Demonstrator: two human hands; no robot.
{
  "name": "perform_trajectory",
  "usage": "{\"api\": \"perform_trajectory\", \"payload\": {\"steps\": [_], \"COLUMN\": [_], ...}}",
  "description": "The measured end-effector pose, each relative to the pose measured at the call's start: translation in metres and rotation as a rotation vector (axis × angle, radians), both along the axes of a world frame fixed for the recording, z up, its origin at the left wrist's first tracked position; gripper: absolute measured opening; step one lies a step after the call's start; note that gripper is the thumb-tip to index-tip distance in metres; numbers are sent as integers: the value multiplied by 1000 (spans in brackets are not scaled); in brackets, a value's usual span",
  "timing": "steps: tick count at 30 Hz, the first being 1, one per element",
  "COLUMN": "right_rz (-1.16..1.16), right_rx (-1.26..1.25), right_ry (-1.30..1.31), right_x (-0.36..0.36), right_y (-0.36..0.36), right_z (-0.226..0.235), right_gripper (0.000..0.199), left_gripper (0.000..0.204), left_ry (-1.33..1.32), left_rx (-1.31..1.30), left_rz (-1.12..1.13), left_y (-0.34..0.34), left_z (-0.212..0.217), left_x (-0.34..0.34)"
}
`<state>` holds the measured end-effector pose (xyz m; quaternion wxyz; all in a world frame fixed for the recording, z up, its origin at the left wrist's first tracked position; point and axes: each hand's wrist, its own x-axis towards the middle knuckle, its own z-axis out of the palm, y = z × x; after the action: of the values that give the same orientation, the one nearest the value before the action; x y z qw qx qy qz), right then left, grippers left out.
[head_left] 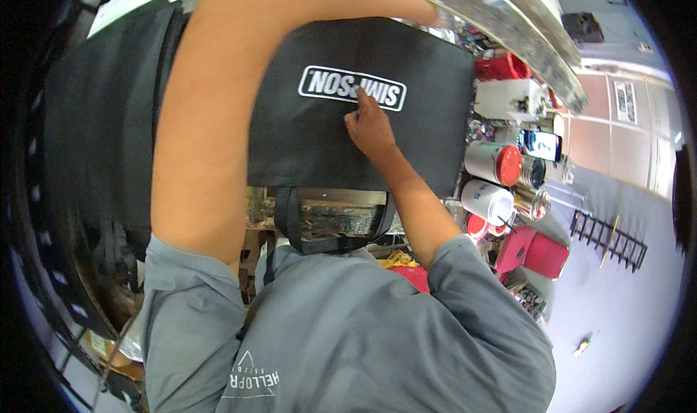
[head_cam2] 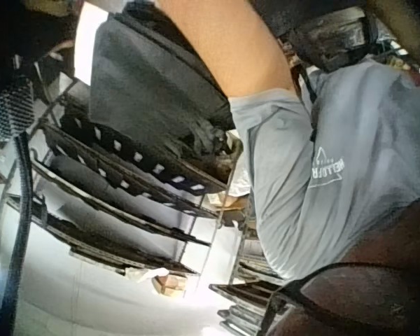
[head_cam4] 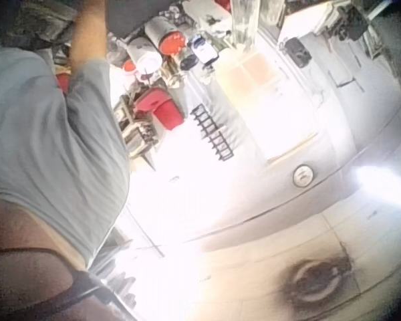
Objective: The person performs screen printing on black tote bags by flattening each bag on a work surface, lowering a screen frame, and pulling a squeegee across the screen to apply white ink. They repeat this for multiple bags, which are then taken by another person and hung on drying racks.
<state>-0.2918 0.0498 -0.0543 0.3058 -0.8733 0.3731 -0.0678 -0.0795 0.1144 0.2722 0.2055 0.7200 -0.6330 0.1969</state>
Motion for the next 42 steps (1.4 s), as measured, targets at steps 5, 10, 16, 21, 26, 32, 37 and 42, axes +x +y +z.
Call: {"api": "perform_trajectory", "payload": {"steps": [5, 10, 16, 21, 26, 32, 37, 42], "right_rz": [-70, -233, -941, -841, -768, -317, -235, -122], "right_rx": [227, 102, -130, -204, -222, -160, -170, -969], "right_ry": [-249, -288, -93, 321, 677, 709, 11, -717], "right_x": [-51, -180, -370, -417, -394, -428, -335, -148], "right_y": [27, 99, 139, 114, 138, 106, 105, 27], "right_z": [15, 14, -11, -20, -24, 30, 141, 279], "right_gripper": [58, 51, 60, 64, 73, 55, 23, 40], "left_gripper": [62, 94, 97, 98, 91, 84, 88, 86], "left_ry": [-35, -134, -268, -209, -154, -180, -250, -232], "left_rx": [80, 30, 69, 126, 104, 51, -63, -72], "left_rz": [79, -47, 61, 59, -7, -89, -125, -115], "left_y": [-10, -19, -22, -18, -9, 0, 6, 6], "left_z": [-4, -16, -25, -19, -17, -24, -37, -46], "left_x": [-8, 11, 28, 15, 3, -7, -6, 1]}}
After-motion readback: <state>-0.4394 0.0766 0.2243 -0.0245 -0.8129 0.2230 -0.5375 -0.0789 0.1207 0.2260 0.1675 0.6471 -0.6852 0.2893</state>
